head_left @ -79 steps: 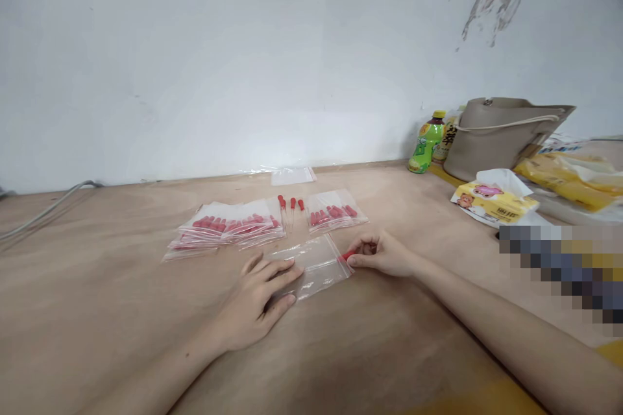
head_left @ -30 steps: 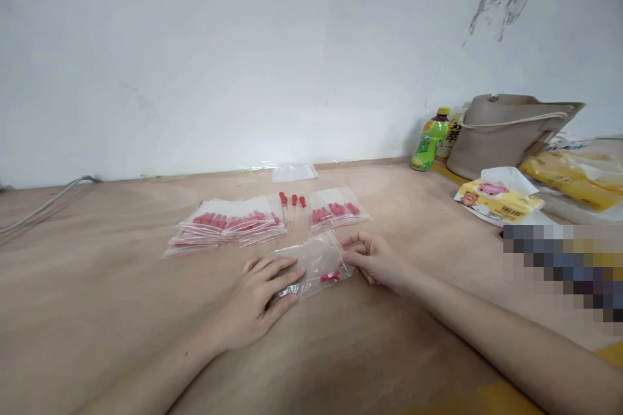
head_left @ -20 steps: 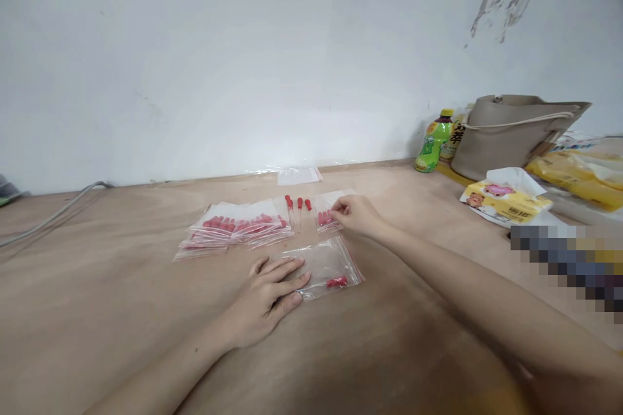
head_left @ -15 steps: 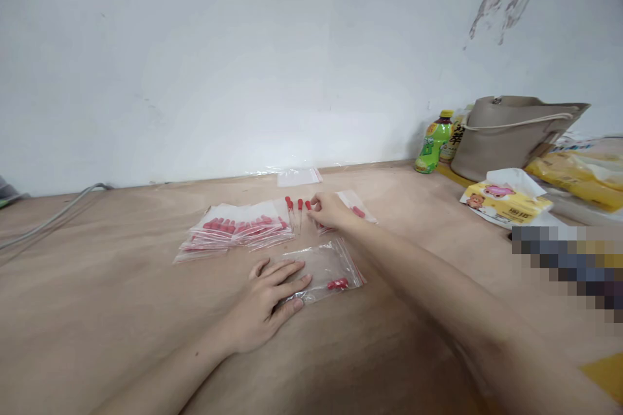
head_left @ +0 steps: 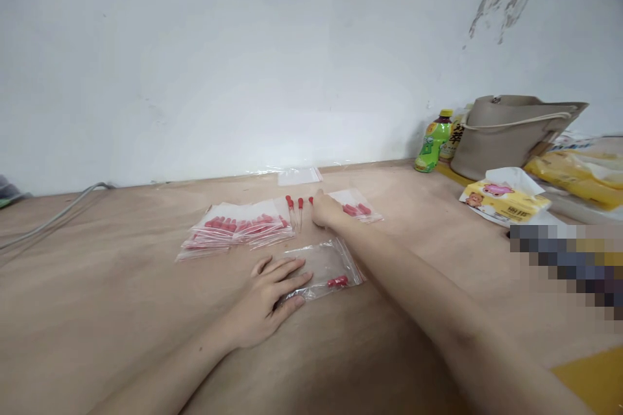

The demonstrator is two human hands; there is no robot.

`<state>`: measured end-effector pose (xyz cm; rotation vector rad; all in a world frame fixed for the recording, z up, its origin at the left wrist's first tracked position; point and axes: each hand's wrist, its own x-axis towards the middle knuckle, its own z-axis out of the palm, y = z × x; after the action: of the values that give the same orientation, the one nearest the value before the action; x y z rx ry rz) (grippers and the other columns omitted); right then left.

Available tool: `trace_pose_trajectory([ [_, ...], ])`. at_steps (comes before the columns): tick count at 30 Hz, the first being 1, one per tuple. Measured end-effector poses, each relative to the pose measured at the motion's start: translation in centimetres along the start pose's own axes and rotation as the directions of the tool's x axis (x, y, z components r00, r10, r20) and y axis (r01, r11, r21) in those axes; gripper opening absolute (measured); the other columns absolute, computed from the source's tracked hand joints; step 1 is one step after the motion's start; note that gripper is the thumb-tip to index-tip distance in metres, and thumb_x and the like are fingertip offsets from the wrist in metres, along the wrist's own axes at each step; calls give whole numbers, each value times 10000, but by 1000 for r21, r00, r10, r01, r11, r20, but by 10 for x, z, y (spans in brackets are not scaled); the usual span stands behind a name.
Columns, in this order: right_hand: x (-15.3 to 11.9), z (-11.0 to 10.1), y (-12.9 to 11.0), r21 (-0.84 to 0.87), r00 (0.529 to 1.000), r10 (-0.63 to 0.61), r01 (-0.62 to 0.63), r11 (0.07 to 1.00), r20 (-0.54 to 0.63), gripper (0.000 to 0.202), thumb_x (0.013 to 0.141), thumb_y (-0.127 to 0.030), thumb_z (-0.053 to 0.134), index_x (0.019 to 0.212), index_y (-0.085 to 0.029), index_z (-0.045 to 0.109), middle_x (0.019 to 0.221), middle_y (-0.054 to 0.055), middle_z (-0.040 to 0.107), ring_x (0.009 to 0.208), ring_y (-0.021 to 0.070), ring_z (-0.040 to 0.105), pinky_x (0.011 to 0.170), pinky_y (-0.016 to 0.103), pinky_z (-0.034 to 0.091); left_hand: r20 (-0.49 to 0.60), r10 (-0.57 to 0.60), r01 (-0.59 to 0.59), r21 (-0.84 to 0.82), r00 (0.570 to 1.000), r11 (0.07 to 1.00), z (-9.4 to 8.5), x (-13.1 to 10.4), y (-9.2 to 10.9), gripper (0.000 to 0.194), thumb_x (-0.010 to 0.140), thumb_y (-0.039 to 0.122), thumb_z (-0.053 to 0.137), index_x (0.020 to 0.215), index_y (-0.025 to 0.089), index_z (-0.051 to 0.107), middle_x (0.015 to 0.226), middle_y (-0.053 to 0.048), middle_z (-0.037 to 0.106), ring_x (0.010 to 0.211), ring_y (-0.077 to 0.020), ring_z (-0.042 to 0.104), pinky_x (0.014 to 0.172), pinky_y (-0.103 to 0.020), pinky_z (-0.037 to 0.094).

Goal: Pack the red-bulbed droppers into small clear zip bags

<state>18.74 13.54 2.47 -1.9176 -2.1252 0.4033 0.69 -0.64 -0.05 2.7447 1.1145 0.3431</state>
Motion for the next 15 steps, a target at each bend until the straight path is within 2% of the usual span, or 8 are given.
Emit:
trace_pose_trajectory([
  [2,-6,-7,5,90,999,-28,32,995,-43,429,802,-167,389,1206,-52,303,982,167,586,880,212,584,696,295,444,5,3,-3,5,1000,1000,0,0,0,360,914,367,373,1271,334,406,1351,-33,388,1227,-236,356,999,-537,196],
  [5,-27,-15,31,272,985,-67,108,956,-159,489,834,-182,276,1290,-98,120,918,75,578,752,127,583,646,243,457,9,2,-3,19,1000,1000,0,-1,0,364,917,371,364,1277,326,399,1357,-38,378,1233,-226,347,1002,-529,193],
  [7,-47,-16,55,609,956,6,182,772,-293,552,798,-226,348,1288,-149,106,882,32,545,599,99,551,527,227,448,12,-1,1,23,1000,1000,0,-1,0,366,915,374,366,1276,321,402,1358,-39,377,1233,-222,346,1007,-521,192],
  [9,-68,-12,76,783,942,108,195,591,-316,557,763,-298,428,1244,-194,167,783,-23,504,474,70,487,411,198,401,10,-4,4,21,1000,1000,0,0,-1,369,913,377,370,1276,319,404,1358,-38,377,1234,-219,344,1011,-513,192],
  [12,-92,-1,94,887,930,211,193,420,-302,508,703,-350,515,1117,-223,250,700,-71,440,445,62,473,387,195,418,3,-1,1,21,1000,1000,1,0,-2,373,911,372,375,1279,320,399,1360,-33,374,1242,-216,333,1018,-500,197],
  [15,-104,10,93,934,933,252,173,312,-257,510,646,-361,596,1017,-235,269,711,-76,456,501,74,529,464,227,485,-8,6,-6,23,1000,1000,1,-1,-3,378,909,365,383,1285,324,390,1361,-28,372,1240,-223,335,1021,-499,197],
])
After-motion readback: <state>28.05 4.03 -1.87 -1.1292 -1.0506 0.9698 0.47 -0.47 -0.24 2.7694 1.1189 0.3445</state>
